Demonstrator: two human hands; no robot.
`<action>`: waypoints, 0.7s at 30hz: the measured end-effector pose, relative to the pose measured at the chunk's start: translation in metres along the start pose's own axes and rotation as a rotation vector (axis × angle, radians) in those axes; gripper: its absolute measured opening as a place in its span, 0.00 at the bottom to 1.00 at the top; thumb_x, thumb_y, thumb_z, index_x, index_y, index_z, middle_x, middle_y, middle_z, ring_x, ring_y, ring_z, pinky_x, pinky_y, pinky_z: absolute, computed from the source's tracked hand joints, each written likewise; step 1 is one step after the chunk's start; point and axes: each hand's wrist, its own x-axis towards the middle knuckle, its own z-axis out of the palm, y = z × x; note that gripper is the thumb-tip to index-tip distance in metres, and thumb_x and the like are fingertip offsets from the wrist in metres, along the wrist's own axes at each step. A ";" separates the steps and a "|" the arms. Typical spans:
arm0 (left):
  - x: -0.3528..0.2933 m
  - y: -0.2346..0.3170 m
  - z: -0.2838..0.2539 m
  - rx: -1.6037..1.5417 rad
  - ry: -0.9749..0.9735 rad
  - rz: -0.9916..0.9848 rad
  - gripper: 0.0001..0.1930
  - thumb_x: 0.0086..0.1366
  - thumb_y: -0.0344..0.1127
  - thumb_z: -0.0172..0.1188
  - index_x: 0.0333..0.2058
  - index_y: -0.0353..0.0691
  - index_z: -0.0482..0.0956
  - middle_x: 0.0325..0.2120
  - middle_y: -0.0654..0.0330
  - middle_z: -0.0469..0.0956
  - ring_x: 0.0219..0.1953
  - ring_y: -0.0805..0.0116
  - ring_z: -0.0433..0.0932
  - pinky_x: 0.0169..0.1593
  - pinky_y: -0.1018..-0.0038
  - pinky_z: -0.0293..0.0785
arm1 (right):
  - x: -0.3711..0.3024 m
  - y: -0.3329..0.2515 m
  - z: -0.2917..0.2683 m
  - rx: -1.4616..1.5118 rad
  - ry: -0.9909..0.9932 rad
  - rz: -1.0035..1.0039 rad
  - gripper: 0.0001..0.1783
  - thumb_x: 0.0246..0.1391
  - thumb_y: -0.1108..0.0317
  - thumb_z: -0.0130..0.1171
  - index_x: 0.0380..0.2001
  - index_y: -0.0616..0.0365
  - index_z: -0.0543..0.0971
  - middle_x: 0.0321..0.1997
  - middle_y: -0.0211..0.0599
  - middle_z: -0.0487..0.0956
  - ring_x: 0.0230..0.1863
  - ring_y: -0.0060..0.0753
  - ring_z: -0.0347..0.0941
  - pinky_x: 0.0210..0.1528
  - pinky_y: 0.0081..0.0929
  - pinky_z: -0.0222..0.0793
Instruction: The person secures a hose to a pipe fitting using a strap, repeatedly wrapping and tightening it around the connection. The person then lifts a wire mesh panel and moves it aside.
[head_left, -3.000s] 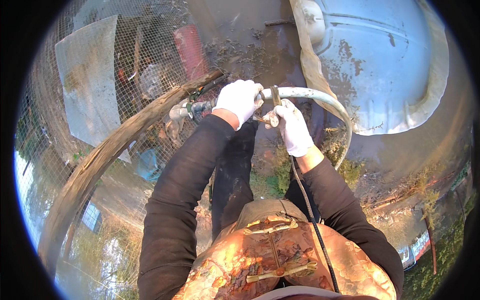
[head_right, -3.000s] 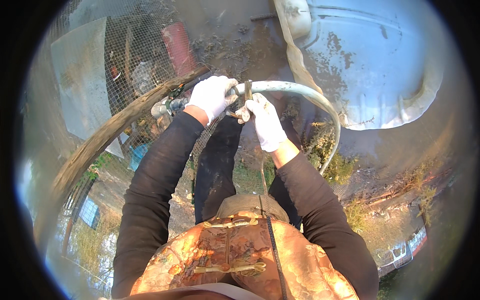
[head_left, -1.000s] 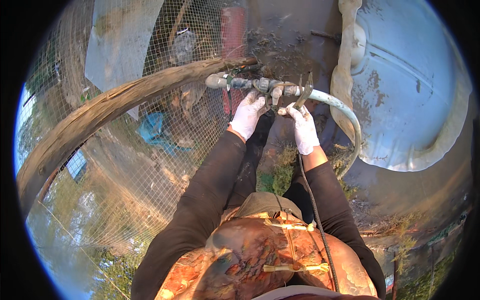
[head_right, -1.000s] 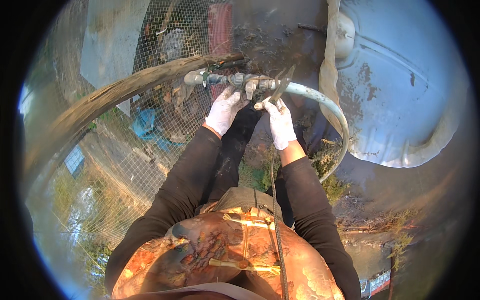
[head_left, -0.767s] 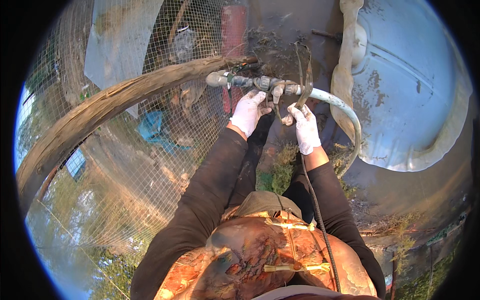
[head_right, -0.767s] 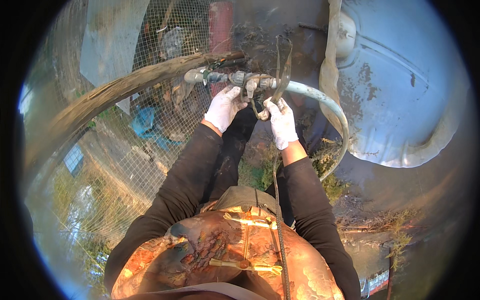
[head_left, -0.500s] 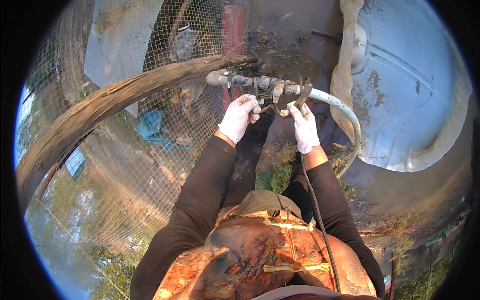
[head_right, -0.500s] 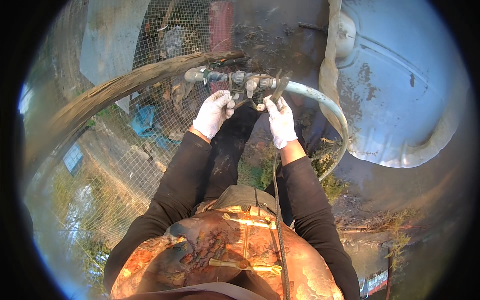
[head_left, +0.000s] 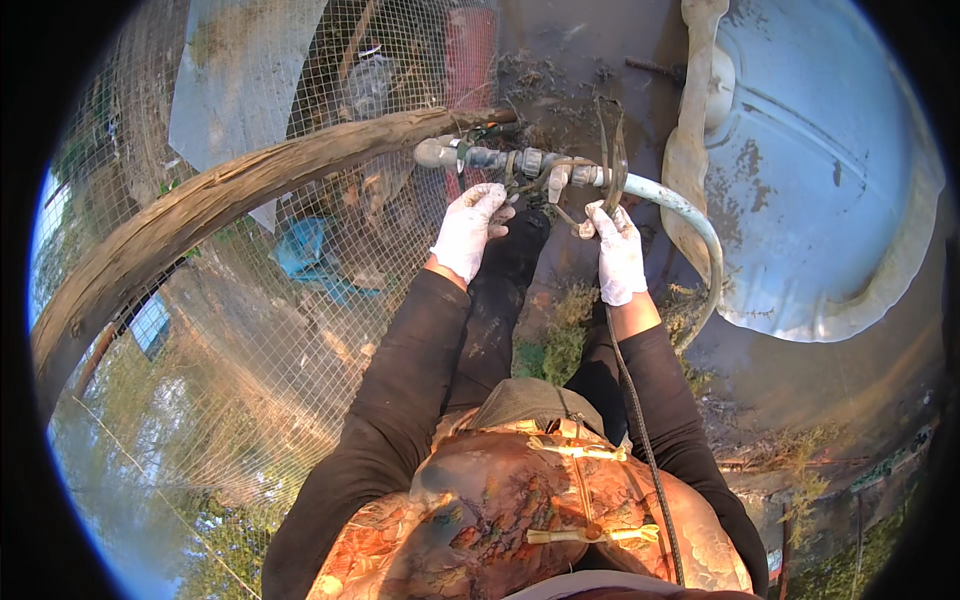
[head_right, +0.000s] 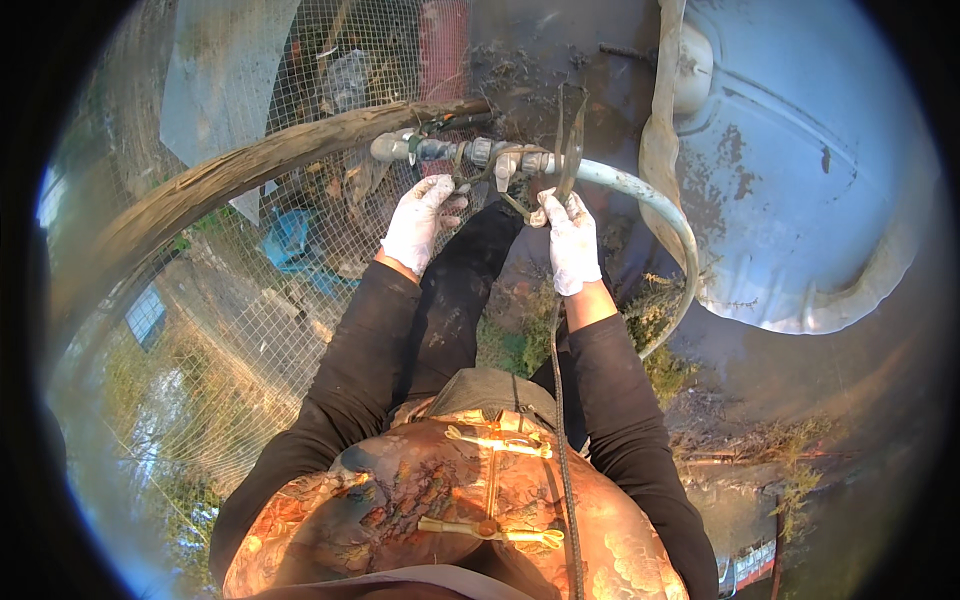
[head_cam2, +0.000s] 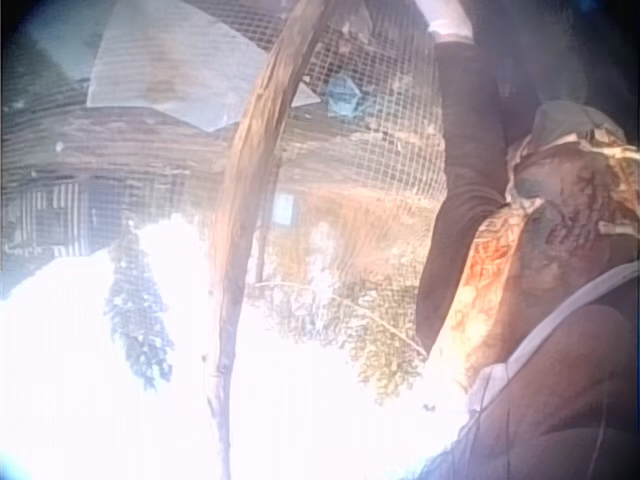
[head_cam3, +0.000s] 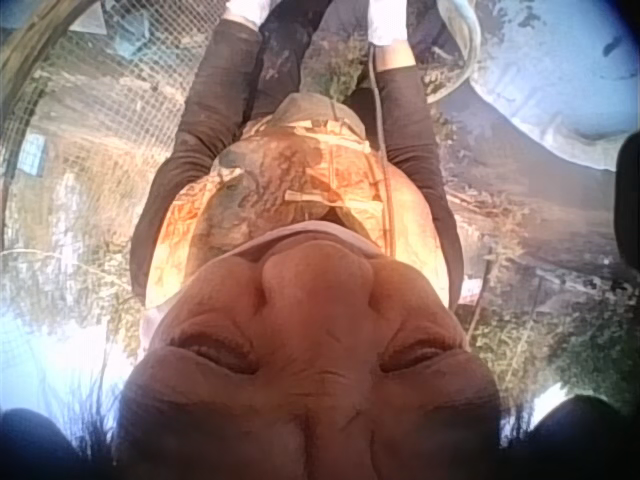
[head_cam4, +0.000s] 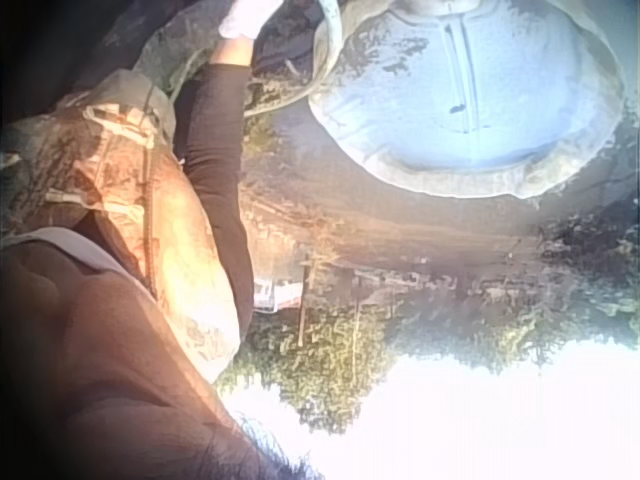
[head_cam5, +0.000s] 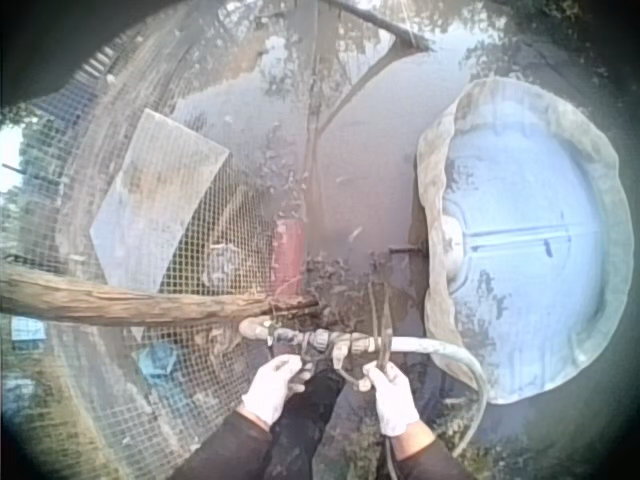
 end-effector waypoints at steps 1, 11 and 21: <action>0.000 0.000 -0.001 -0.011 0.013 -0.013 0.07 0.73 0.40 0.57 0.41 0.43 0.76 0.28 0.67 0.77 0.31 0.73 0.76 0.33 0.76 0.71 | 0.001 0.000 -0.002 0.010 0.014 -0.002 0.06 0.66 0.68 0.57 0.39 0.59 0.79 0.28 0.25 0.77 0.31 0.18 0.70 0.41 0.20 0.66; 0.002 0.003 -0.013 -0.077 -0.121 -0.073 0.08 0.72 0.39 0.56 0.42 0.42 0.76 0.33 0.61 0.82 0.35 0.66 0.81 0.36 0.74 0.73 | 0.002 0.006 0.002 0.095 0.018 0.048 0.11 0.65 0.68 0.59 0.47 0.62 0.80 0.39 0.33 0.83 0.38 0.21 0.76 0.44 0.20 0.71; -0.002 0.002 -0.010 -0.014 -0.018 0.006 0.09 0.68 0.36 0.64 0.43 0.38 0.83 0.35 0.65 0.83 0.36 0.75 0.80 0.40 0.78 0.76 | -0.013 -0.008 0.032 -0.573 -0.114 -0.314 0.09 0.59 0.68 0.67 0.40 0.60 0.83 0.38 0.37 0.84 0.36 0.25 0.79 0.43 0.24 0.76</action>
